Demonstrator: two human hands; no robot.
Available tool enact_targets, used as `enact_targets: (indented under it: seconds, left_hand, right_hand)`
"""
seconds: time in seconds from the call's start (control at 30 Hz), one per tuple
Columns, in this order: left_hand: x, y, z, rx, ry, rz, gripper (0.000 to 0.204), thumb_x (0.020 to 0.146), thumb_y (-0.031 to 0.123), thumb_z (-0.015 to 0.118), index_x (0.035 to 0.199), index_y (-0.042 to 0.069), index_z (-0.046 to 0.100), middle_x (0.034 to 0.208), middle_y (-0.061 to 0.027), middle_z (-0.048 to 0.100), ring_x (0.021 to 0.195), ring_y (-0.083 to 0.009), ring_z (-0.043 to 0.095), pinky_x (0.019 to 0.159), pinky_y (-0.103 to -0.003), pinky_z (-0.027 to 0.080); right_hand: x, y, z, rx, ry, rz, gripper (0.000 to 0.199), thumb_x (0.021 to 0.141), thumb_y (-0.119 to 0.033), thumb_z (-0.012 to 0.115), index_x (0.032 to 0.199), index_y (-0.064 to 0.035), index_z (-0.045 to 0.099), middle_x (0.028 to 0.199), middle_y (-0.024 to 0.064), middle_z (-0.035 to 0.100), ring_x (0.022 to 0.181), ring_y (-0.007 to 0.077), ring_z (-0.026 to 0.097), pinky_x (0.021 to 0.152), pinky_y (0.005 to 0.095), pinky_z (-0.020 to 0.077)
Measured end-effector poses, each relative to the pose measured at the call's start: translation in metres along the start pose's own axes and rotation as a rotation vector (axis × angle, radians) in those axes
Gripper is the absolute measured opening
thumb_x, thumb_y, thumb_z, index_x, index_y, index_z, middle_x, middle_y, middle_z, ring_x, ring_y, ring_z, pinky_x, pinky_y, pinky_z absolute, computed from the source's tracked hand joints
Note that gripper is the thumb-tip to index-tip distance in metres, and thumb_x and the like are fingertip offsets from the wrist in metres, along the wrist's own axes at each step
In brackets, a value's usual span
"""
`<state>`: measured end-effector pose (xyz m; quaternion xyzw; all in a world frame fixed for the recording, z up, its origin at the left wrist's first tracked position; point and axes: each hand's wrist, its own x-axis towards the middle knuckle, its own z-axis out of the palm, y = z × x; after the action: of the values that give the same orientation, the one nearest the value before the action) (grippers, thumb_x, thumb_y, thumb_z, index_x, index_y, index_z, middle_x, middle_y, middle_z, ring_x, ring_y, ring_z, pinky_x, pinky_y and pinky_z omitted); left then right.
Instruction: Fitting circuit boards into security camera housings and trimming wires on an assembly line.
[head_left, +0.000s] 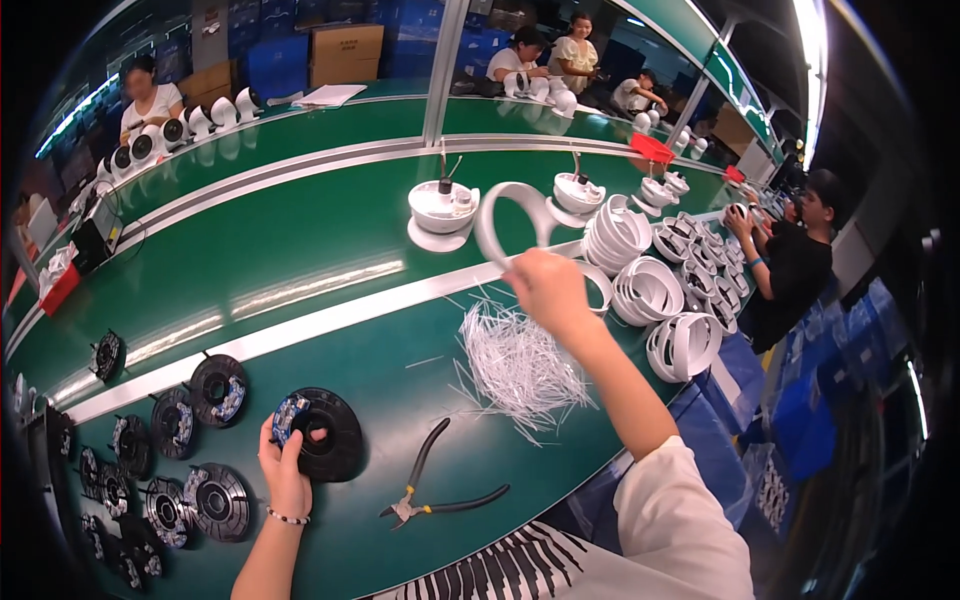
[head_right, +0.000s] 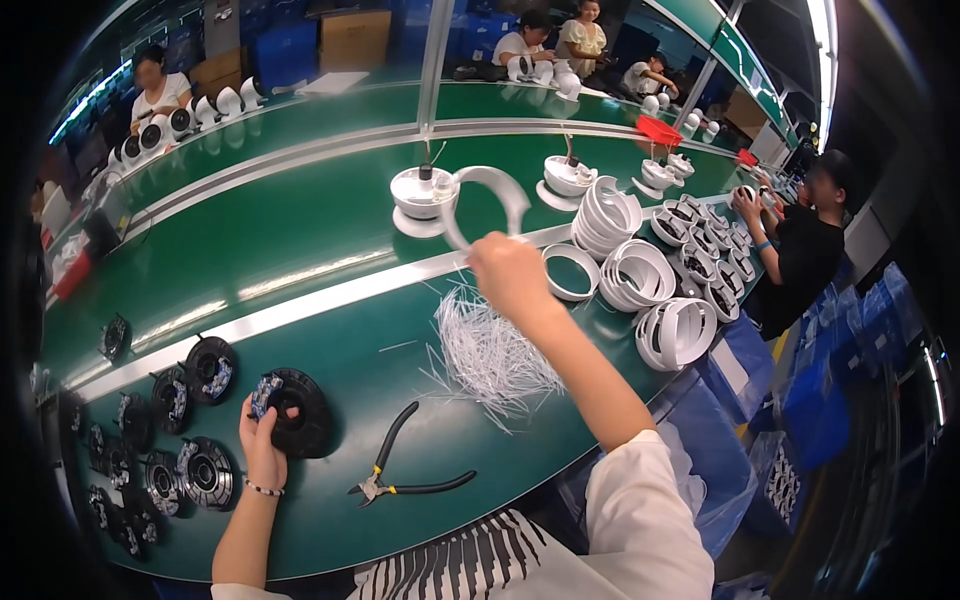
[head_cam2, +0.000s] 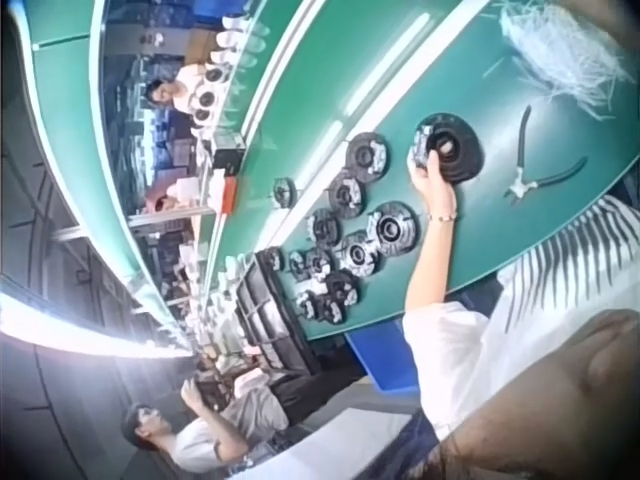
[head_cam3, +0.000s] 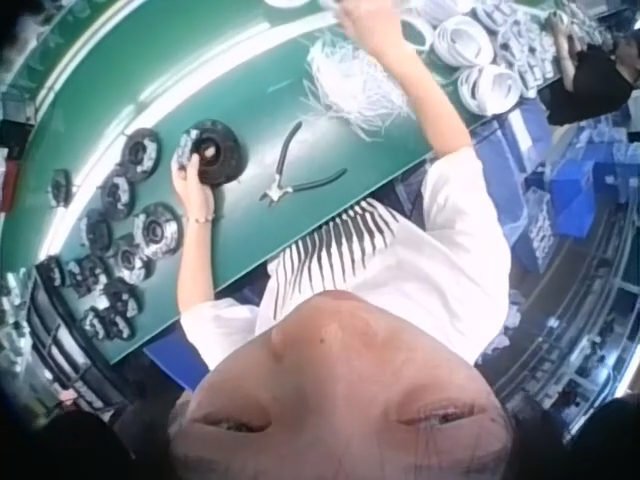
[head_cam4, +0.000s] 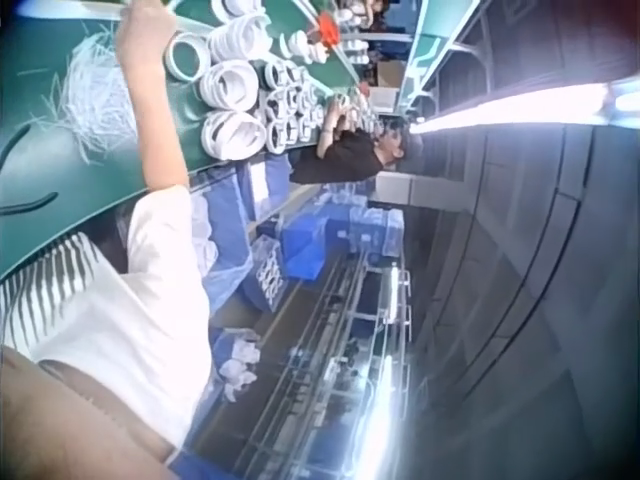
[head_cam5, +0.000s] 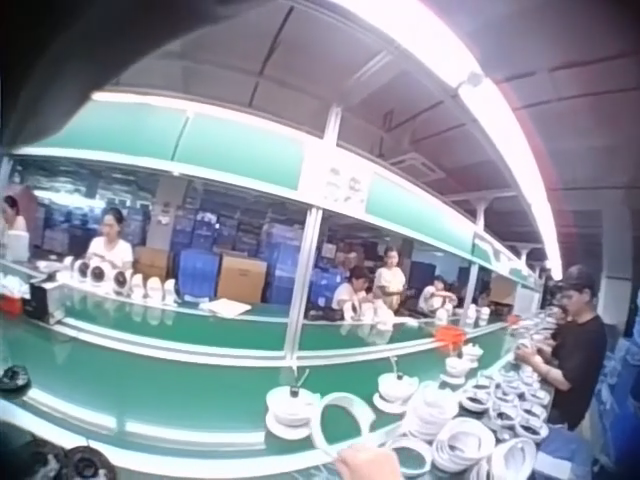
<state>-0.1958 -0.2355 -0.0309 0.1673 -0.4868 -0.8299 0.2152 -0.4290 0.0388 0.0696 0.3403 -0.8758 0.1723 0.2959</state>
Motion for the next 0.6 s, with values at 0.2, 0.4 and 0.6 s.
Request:
enact_targets:
  seconds: [0.2, 0.4, 0.6]
  left_hand:
    - [0.004, 0.002, -0.005, -0.154, 0.080, -0.042, 0.029, 0.084, 0.005, 0.048, 0.111, 0.001, 0.042, 0.102, -0.0071, 0.054, 0.092, -0.0159, 0.055, 0.082, -0.029, 0.044]
    - [0.001, 0.008, 0.001, -0.154, 0.046, -0.005, 0.034, 0.084, 0.003, 0.046, 0.116, 0.000, 0.035, 0.102, -0.0120, 0.055, 0.085, -0.0197, 0.059, 0.081, -0.031, 0.046]
    - [0.000, 0.010, 0.000, -0.233, 0.044, -0.035, 0.030, 0.089, 0.010, 0.039, 0.117, 0.001, 0.034, 0.106, -0.0120, 0.053, 0.092, -0.0196, 0.058, 0.081, -0.032, 0.047]
  right_hand:
    - [-0.017, -0.053, 0.031, 0.334, -0.344, -0.326, 0.017, 0.058, -0.002, 0.064, 0.072, -0.0032, 0.055, 0.077, 0.0095, 0.057, 0.072, 0.0290, 0.057, 0.062, 0.0372, 0.0468]
    - [-0.020, -0.067, 0.068, 0.444, -0.439, -0.503, 0.021, 0.061, 0.008, 0.052, 0.079, -0.0007, 0.059, 0.094, 0.0123, 0.059, 0.089, 0.0294, 0.055, 0.077, 0.0362, 0.0460]
    - [-0.008, -0.083, 0.081, 0.422, -0.176, -0.303, 0.026, 0.067, -0.005, 0.060, 0.093, -0.0018, 0.058, 0.103, 0.0148, 0.057, 0.095, 0.0303, 0.054, 0.082, 0.0370, 0.0438]
